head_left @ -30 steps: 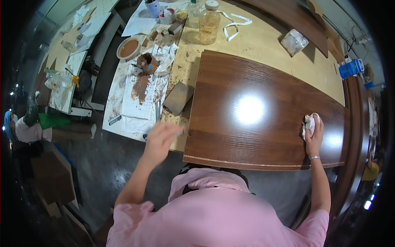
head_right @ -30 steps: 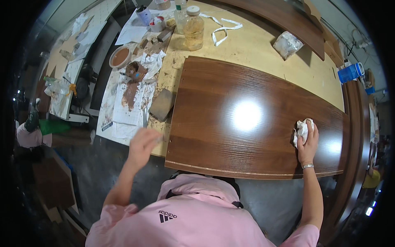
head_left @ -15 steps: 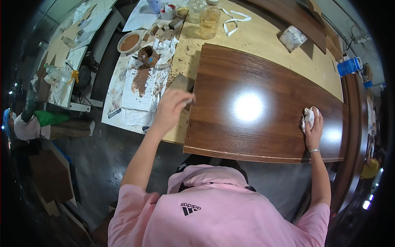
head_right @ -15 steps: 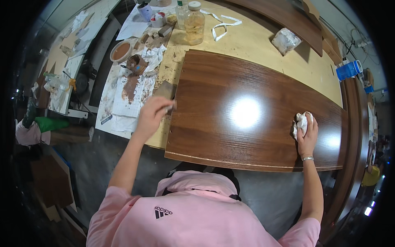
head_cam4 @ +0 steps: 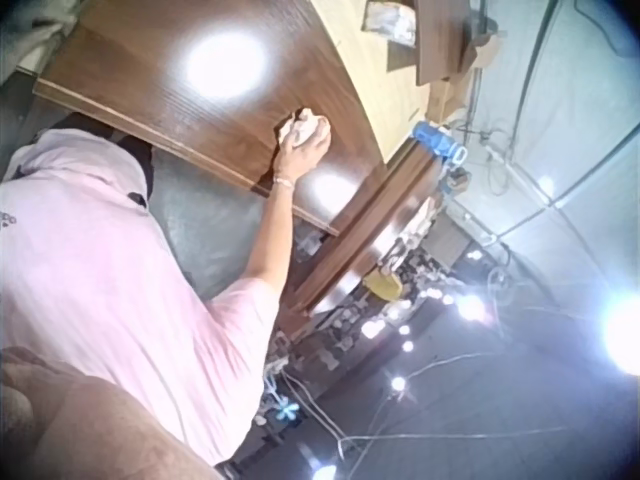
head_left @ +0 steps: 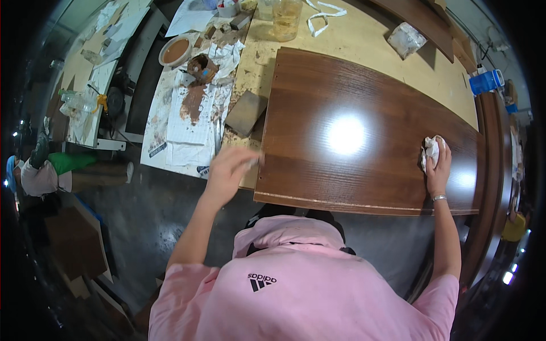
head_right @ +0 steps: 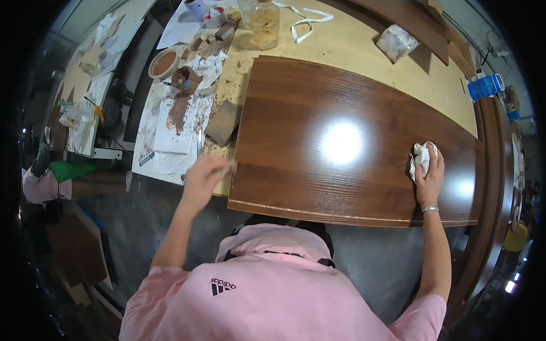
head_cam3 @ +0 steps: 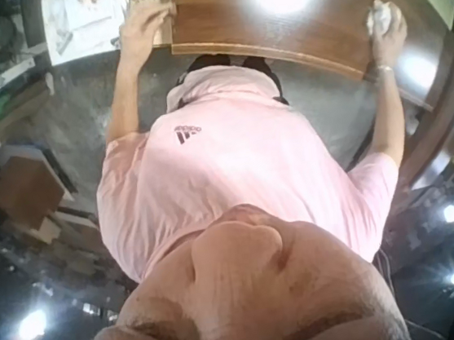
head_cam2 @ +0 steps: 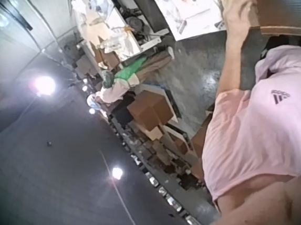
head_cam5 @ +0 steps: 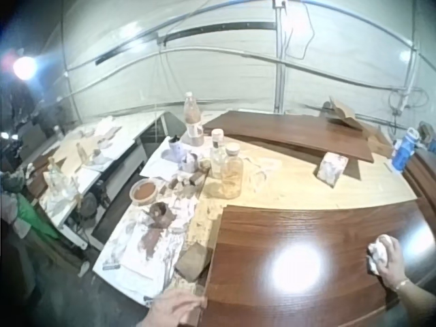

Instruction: The person sands the edges of a wooden panel and wipes the surface with a cloth. The person uses a sanding block on multiple sides and edges of the panel, alternates between sanding and wiping the wood with a white cloth, and occasionally applies a liquid from a container to the cloth or panel.

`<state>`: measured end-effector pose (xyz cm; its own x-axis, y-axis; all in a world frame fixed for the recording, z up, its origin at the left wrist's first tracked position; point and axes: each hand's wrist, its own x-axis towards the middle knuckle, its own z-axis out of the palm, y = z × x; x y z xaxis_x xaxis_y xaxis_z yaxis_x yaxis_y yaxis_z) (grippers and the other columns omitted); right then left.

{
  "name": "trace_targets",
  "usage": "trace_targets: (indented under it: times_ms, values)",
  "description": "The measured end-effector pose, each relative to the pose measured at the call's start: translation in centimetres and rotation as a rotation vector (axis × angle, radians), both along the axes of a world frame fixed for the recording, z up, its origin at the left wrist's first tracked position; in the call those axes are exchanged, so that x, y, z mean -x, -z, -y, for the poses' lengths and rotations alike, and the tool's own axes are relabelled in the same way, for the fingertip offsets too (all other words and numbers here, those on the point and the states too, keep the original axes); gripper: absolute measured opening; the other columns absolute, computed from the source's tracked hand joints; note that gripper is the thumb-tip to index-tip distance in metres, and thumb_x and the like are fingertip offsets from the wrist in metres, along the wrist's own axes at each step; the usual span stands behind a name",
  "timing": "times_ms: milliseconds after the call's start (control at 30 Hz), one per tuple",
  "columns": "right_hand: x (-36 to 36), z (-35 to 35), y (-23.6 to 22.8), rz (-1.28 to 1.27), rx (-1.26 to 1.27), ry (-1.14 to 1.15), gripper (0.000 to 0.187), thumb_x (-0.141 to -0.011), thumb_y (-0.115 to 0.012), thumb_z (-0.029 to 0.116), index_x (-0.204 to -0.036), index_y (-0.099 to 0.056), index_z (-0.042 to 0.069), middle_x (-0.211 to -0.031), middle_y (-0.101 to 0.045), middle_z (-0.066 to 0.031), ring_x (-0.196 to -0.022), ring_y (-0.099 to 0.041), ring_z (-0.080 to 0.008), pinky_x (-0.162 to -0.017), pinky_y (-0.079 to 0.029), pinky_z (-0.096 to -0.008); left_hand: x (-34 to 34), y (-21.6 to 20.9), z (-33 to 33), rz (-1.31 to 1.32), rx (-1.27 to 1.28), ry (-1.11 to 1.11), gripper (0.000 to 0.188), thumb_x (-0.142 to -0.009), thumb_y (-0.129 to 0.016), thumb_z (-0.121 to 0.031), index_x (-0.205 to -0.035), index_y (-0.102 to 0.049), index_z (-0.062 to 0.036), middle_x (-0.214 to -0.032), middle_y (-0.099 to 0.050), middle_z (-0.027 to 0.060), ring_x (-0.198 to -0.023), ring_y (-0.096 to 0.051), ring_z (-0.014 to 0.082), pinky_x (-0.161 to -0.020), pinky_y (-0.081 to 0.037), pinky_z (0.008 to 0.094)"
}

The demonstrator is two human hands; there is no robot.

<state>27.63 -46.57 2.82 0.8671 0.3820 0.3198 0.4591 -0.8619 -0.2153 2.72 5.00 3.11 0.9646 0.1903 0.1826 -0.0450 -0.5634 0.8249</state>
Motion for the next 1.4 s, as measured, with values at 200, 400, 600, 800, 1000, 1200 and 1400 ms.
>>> trace_targets:
  times_ms: [200, 400, 600, 800, 1000, 1200, 1400]
  values:
    - [-0.1, 0.2, 0.2, -0.009, 0.012, 0.012, 0.058, -0.087, -0.059, 0.018, -0.144, -0.046, 0.016, -0.142, -0.046, -0.0169, -0.129, -0.046, -0.0377, -0.108, -0.039, -0.0443, 2.4, -0.1, 1.2, 0.002, 0.015, -0.039, 0.030, -0.079, -0.067, 0.004, -0.107, -0.071, -0.0060, -0.100, -0.069, 0.0107, -0.095, -0.062, 0.0296, -0.085, -0.050, 0.0368]
    - [-0.1, -0.4, -0.2, 0.003, 0.025, 0.026, 0.057, -0.088, -0.059, 0.020, -0.144, -0.046, 0.016, -0.142, -0.046, -0.0166, -0.129, -0.046, -0.0375, -0.107, -0.039, -0.0443, 11.4, -2.1, 2.2, -0.201, 0.035, 0.020, 0.027, -0.080, -0.066, 0.006, -0.105, -0.070, -0.0028, -0.098, -0.068, 0.0105, -0.092, -0.064, 0.0245, -0.082, -0.051, 0.0340]
    - [2.8, -7.1, 0.4, -0.043, -0.100, -0.010, 0.054, -0.088, -0.062, 0.022, -0.140, -0.052, 0.012, -0.142, -0.049, -0.0157, -0.132, -0.044, -0.0359, -0.112, -0.032, -0.0459, 6.0, -3.9, 3.0, 0.018, 0.804, -0.272, 0.019, -0.094, -0.057, 0.006, -0.112, -0.058, 0.0047, -0.102, -0.066, 0.0111, -0.093, -0.066, 0.0153, -0.082, -0.052, 0.0279]
    - [9.9, -21.4, -4.6, -0.304, -0.544, -0.465, 0.048, -0.085, -0.068, 0.023, -0.131, -0.063, 0.010, -0.146, -0.048, -0.0148, -0.140, -0.036, -0.0348, -0.116, -0.025, -0.0456, -1.9, -4.1, 8.0, 0.013, 1.309, 0.044, 0.018, -0.097, -0.063, -0.010, -0.110, -0.053, -0.0021, -0.109, -0.066, 0.0148, -0.094, -0.069, 0.0259, -0.086, -0.055, 0.0370]
    - [12.6, -22.0, -5.9, -1.040, -1.214, -0.501, 0.041, -0.084, -0.076, 0.015, -0.121, -0.067, 0.000, -0.124, -0.064, -0.0106, -0.118, -0.057, -0.0249, -0.105, -0.042, -0.0399, -4.3, -4.4, 12.5, -0.174, 1.564, 0.186, 0.012, -0.097, -0.065, -0.014, -0.098, -0.056, -0.0061, -0.098, -0.067, 0.0062, -0.087, -0.068, 0.0174, -0.077, -0.056, 0.0286]
    - [12.4, -19.6, -6.0, -1.100, -1.479, -0.308, 0.032, -0.083, -0.074, 0.005, -0.113, -0.064, -0.002, -0.091, -0.069, -0.0063, -0.084, -0.067, -0.0146, -0.079, -0.053, -0.0293, -6.4, -5.1, 10.5, 0.006, 0.524, 0.184, 0.020, -0.089, -0.071, -0.014, -0.104, -0.065, -0.0023, -0.106, -0.067, 0.0128, -0.095, -0.065, 0.0244, -0.084, -0.052, 0.0345]
    - [10.0, -16.4, -0.7, -0.518, -1.311, 0.060, 0.014, -0.088, -0.066, 0.003, -0.101, -0.064, -0.002, -0.083, -0.063, -0.0008, -0.074, -0.058, -0.0084, -0.069, -0.046, -0.0229, -9.0, -2.2, 10.6, 0.127, -0.514, 0.319, 0.064, -0.080, -0.074, -0.037, -0.136, -0.055, -0.0138, -0.147, -0.045, 0.0201, -0.134, -0.042, 0.0424, -0.112, -0.032, 0.0534]
